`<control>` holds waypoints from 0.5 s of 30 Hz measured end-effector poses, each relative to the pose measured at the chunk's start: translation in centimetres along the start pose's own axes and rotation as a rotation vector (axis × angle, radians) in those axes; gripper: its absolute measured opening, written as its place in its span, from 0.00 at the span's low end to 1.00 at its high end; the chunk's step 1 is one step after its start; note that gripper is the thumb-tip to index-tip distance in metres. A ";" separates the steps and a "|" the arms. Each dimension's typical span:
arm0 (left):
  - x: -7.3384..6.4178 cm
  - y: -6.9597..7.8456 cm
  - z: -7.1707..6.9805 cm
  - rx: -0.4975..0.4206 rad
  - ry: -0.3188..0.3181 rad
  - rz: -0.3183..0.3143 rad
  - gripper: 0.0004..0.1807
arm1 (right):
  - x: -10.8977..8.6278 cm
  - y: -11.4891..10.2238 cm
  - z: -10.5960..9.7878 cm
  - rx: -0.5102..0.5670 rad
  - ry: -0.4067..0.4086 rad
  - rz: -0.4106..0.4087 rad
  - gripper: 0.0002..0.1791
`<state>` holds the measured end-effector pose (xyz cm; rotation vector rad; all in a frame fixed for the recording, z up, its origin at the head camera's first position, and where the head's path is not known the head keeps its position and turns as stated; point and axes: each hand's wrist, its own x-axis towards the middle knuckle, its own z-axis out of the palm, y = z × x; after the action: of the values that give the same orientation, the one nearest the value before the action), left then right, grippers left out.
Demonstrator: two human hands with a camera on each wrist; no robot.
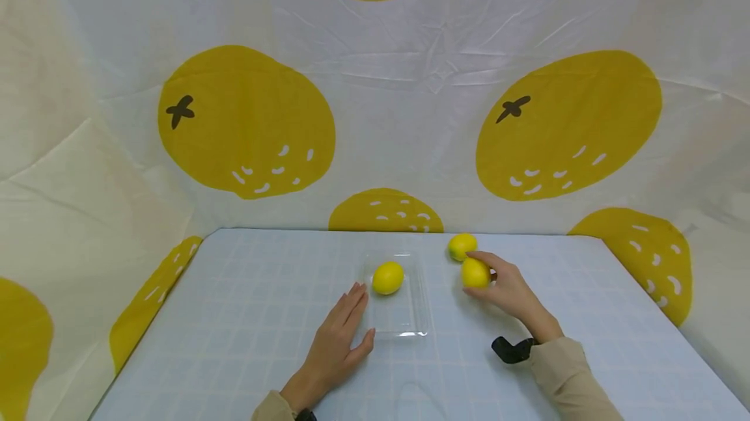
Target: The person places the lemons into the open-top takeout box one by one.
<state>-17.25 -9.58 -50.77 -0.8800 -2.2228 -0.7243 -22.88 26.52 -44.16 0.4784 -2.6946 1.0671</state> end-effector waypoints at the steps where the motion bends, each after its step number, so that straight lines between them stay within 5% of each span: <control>1: 0.0 0.0 0.0 -0.001 0.002 0.001 0.32 | 0.2 -0.4 0.1 0.002 0.012 -0.005 0.38; 15: 0.1 0.1 -0.1 -0.010 0.018 0.008 0.32 | 2.0 -5.3 2.7 0.145 0.039 -0.005 0.38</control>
<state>-17.22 -9.53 -50.65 -0.8833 -2.2010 -0.7379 -23.01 20.57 -42.14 0.4836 -2.5930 1.2624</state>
